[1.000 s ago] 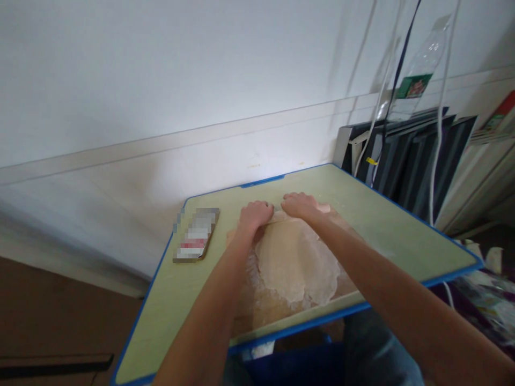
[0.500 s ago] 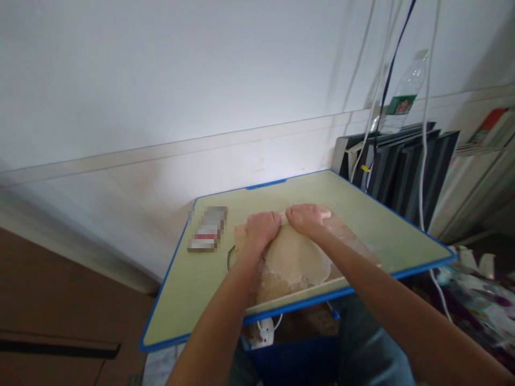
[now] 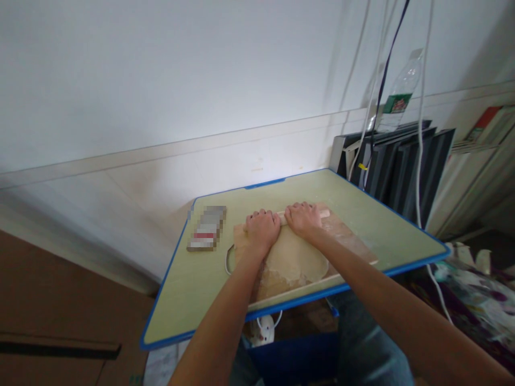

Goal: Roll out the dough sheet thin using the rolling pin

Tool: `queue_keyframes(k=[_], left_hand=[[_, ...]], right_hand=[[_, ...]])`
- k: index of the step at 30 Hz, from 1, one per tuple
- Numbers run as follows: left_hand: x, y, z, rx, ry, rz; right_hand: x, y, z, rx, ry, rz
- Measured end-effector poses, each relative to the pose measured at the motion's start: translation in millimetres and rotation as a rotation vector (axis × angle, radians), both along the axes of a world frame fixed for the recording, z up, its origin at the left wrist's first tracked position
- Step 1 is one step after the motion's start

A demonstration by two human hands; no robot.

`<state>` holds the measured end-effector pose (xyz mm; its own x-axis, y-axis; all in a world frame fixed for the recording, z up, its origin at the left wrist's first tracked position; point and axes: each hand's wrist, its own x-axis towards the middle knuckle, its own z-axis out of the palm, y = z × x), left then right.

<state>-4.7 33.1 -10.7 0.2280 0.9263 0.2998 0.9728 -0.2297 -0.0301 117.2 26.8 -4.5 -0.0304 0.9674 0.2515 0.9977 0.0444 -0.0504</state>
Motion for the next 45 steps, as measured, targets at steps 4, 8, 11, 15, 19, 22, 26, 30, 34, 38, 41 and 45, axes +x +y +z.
queue_keyframes(k=[4,8,11,15,19,22,26,30,34,38,41,45], left_hand=[[1,6,0.1,-0.017,0.001,0.009],[1,12,0.9,-0.015,0.002,-0.004],[2,17,2.9,-0.032,0.005,0.006],[6,22,4.2,-0.049,-0.019,0.022],[7,28,3.7,-0.082,-0.059,0.017],[4,33,5.7,-0.153,-0.064,-0.015],[0,45,10.4,-0.279,-0.014,-0.119],[-1,58,12.1,-0.329,-0.009,-0.124],[-1,72,9.6,-0.372,-0.085,-0.061],[-1,81,7.3,-0.413,-0.1,-0.039],[-2,79,8.3,-0.406,-0.108,-0.045],[-5,71,12.2,-0.398,-0.165,-0.059]], right_hand=[[-1,6,0,-0.013,0.009,-0.004],[-2,16,-1,-0.04,0.029,-0.041],[-2,22,-1,-0.067,0.031,-0.06],[-1,30,1,-0.127,0.014,-0.069],[-1,36,2,-0.155,-0.017,-0.081],[0,43,5,-0.209,-0.024,-0.065],[2,58,8,-0.306,-0.035,-0.027],[3,72,7,-0.331,-0.027,-0.029],[4,80,5,-0.348,-0.004,-0.055],[5,84,3,-0.359,0.003,-0.035],[5,83,3,-0.355,-0.002,-0.02],[6,76,4,-0.341,-0.007,-0.009]])
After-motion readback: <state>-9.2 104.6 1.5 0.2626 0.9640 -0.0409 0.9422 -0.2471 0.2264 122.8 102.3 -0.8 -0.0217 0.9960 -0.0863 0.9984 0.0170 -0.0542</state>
